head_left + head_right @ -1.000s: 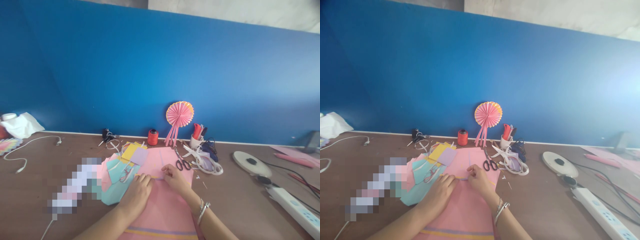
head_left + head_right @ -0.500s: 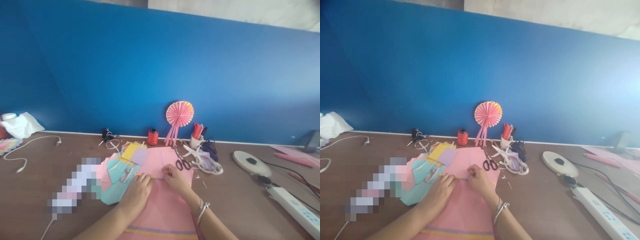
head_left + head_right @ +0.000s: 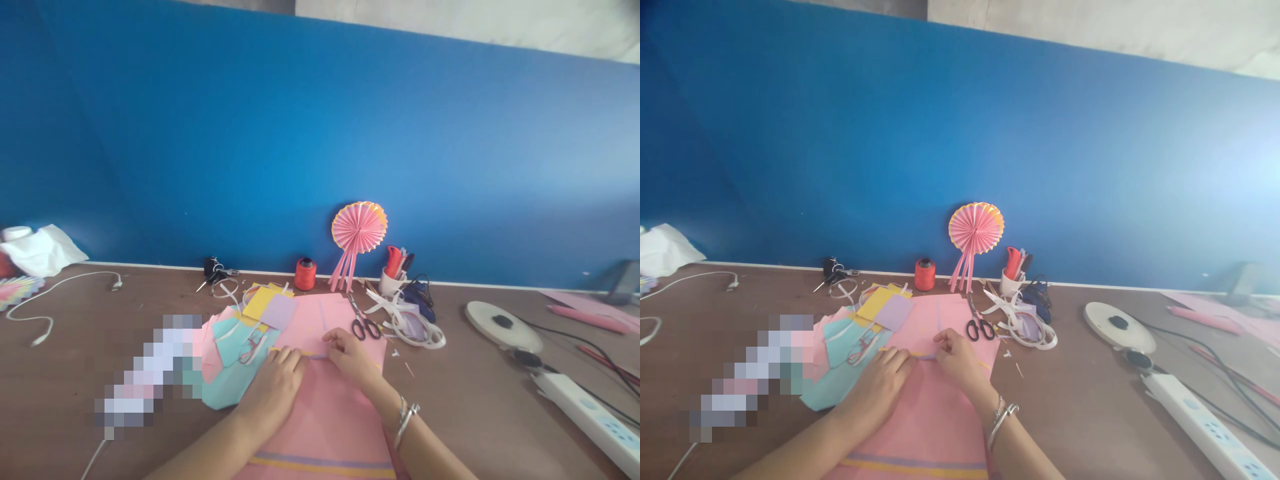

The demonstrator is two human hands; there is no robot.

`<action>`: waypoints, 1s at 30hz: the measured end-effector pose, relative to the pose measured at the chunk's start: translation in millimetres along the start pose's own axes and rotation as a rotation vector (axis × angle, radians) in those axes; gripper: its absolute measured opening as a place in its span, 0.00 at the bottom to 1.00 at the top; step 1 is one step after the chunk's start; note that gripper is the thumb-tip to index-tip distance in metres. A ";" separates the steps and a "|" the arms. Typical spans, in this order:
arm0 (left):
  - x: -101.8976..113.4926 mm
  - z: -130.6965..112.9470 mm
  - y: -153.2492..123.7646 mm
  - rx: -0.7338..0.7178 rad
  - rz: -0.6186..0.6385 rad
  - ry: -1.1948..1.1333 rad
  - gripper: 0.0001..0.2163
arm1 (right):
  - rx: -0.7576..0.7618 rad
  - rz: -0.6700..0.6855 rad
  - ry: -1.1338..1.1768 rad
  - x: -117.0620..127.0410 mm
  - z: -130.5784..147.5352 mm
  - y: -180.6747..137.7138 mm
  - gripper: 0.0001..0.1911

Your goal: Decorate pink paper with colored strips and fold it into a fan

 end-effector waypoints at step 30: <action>-5.4 -1.0 -0.3 -0.050 0.017 0.121 0.25 | 0.125 -0.071 -0.380 13.2 18.8 -7.8 0.15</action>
Point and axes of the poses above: each hand's wrist, its own y-axis towards the middle knuckle, its own x-axis out of the back of the hand, z = x × y, the point moved 3 cm from there along y, towards the middle knuckle, and after that the axes turned 6 degrees about -z, right-handed, at the moved point
